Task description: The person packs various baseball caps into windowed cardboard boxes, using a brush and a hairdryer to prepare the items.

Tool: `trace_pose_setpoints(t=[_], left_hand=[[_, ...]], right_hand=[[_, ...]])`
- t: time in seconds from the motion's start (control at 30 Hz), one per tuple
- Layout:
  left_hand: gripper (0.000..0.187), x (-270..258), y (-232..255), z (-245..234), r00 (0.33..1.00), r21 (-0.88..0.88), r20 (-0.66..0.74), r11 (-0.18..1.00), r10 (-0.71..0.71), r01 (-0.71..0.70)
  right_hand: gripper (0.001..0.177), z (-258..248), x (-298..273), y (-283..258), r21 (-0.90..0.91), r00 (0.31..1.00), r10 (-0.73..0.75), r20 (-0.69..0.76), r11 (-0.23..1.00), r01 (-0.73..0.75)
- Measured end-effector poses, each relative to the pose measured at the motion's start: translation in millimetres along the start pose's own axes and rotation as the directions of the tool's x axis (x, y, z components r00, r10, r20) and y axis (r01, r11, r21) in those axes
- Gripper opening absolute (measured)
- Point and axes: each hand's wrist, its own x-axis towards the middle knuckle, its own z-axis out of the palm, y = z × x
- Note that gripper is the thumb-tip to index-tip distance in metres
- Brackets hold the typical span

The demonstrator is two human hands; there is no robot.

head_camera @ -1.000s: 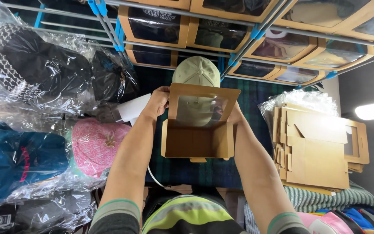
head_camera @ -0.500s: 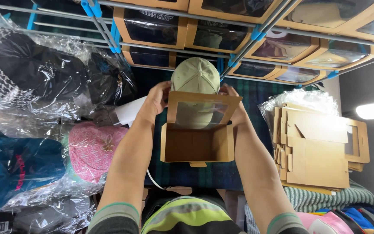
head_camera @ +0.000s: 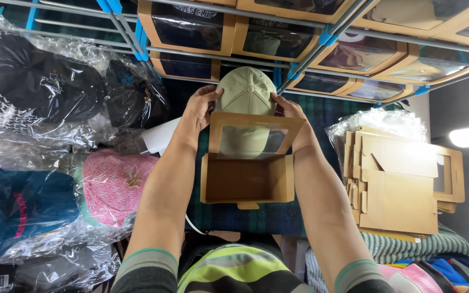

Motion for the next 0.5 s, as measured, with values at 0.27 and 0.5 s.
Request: trace_pose_setpoints(t=[0.27, 0.5], left_hand=[[0.122, 8.1, 5.7, -9.8, 0.995, 0.232, -0.023, 0.967, -0.101, 0.103], [0.078, -10.4, 19.0, 1.4, 0.988, 0.315, -0.056, 0.936, -0.143, 0.154]], right_hand=[[0.059, 7.8, -6.9, -11.3, -0.07, 1.0, -0.006, -0.003, 0.998, 0.006], [0.058, 42.7, -63.9, -34.0, -0.106, 1.0, -0.014, -0.016, 0.994, 0.012]])
